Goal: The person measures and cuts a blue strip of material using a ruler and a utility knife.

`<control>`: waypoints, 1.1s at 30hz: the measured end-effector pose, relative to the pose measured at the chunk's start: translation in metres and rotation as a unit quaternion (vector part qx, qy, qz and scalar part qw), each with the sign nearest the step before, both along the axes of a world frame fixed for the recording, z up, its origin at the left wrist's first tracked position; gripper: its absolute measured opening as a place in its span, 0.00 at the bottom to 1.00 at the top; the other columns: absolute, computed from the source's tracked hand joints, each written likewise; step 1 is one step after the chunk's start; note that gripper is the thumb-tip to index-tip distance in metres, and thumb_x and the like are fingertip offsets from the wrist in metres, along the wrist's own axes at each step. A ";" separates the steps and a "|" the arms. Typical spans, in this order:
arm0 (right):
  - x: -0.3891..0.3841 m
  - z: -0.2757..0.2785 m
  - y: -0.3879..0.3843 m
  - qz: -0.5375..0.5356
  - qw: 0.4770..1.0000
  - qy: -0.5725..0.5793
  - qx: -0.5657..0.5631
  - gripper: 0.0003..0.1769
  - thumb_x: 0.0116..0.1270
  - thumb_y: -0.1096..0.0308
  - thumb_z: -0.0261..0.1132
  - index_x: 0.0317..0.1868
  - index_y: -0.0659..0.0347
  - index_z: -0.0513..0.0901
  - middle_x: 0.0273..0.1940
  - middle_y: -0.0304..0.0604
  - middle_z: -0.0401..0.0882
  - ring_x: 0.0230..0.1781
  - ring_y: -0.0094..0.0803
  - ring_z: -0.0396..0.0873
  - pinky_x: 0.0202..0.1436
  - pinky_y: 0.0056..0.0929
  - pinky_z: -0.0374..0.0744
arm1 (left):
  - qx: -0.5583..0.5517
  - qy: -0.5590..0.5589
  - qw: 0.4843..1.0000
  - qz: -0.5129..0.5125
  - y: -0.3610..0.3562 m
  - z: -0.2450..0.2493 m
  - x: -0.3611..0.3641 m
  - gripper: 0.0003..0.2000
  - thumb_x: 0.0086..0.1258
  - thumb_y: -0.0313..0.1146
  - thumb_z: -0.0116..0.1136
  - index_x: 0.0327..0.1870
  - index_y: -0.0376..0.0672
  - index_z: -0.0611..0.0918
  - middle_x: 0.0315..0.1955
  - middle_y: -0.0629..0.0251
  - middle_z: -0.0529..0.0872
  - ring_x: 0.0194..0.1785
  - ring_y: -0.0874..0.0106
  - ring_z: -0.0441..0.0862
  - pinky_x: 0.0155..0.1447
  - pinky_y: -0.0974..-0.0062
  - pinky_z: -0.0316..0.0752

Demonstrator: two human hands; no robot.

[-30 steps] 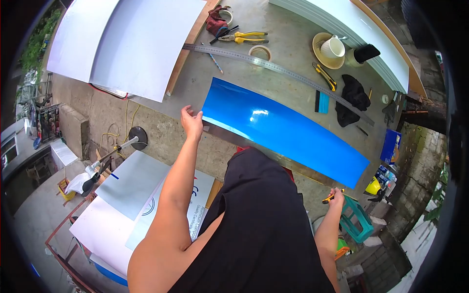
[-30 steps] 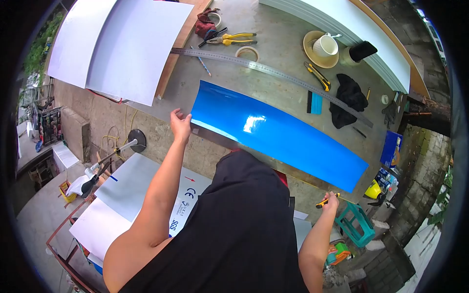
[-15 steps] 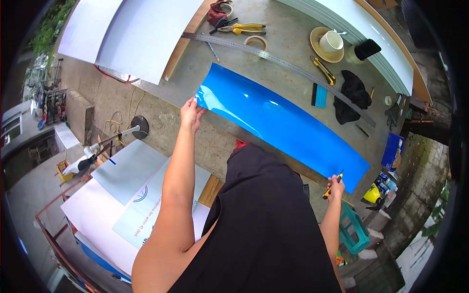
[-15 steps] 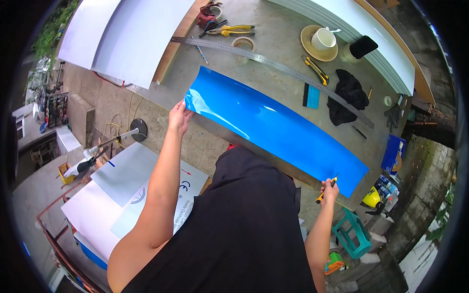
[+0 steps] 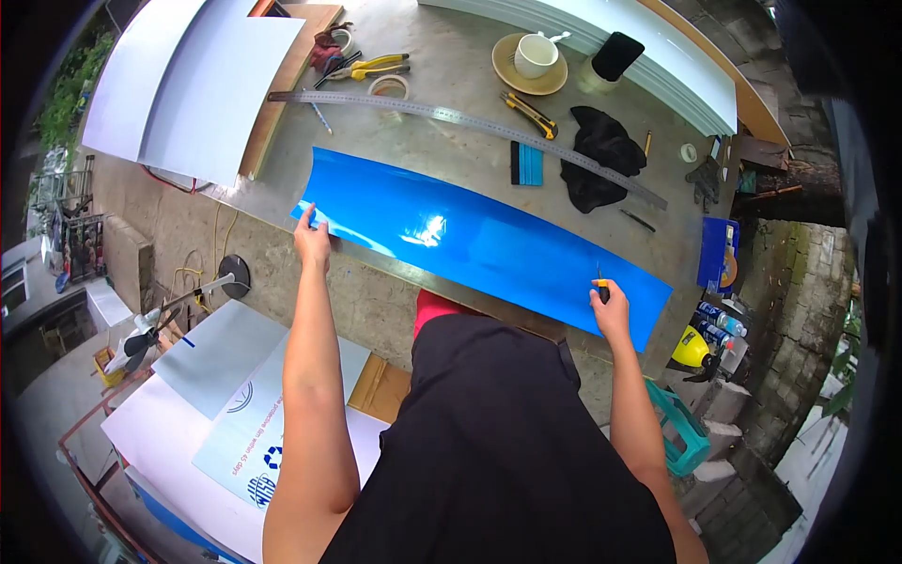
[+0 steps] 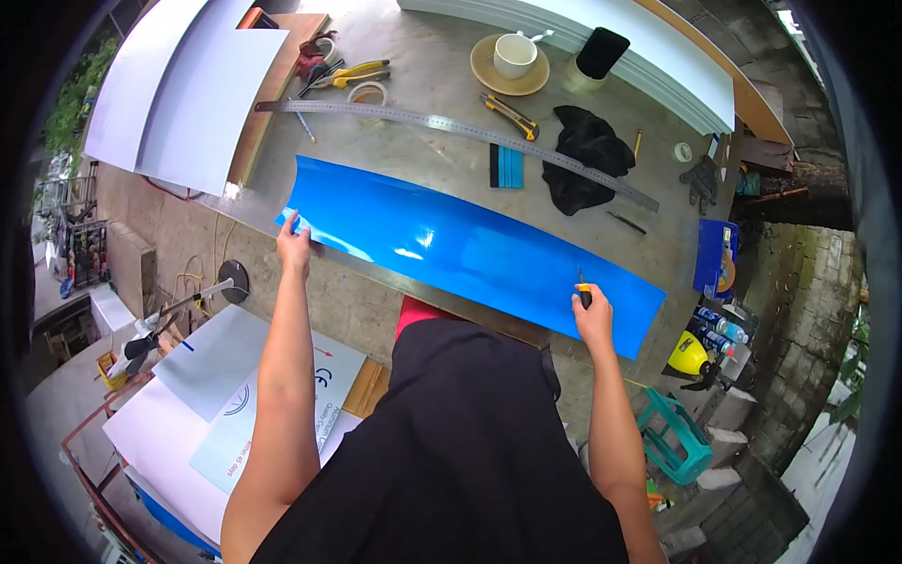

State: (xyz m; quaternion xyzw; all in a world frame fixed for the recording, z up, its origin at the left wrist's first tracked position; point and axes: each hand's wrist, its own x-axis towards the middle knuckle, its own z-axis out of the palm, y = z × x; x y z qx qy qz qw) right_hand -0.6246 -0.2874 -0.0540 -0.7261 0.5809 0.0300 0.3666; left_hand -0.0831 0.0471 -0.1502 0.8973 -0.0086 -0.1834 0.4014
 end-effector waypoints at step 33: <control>0.308 -0.009 -0.138 0.398 0.901 -0.057 -0.161 0.21 0.61 0.72 0.76 0.54 0.59 0.83 0.49 0.51 0.83 0.59 0.51 0.81 0.62 0.47 0.80 | -0.163 0.083 0.983 -0.020 -0.082 0.078 -0.145 0.26 0.78 0.27 0.60 0.74 0.37 0.69 0.64 0.50 0.77 0.52 0.66 0.85 0.57 0.69 0.82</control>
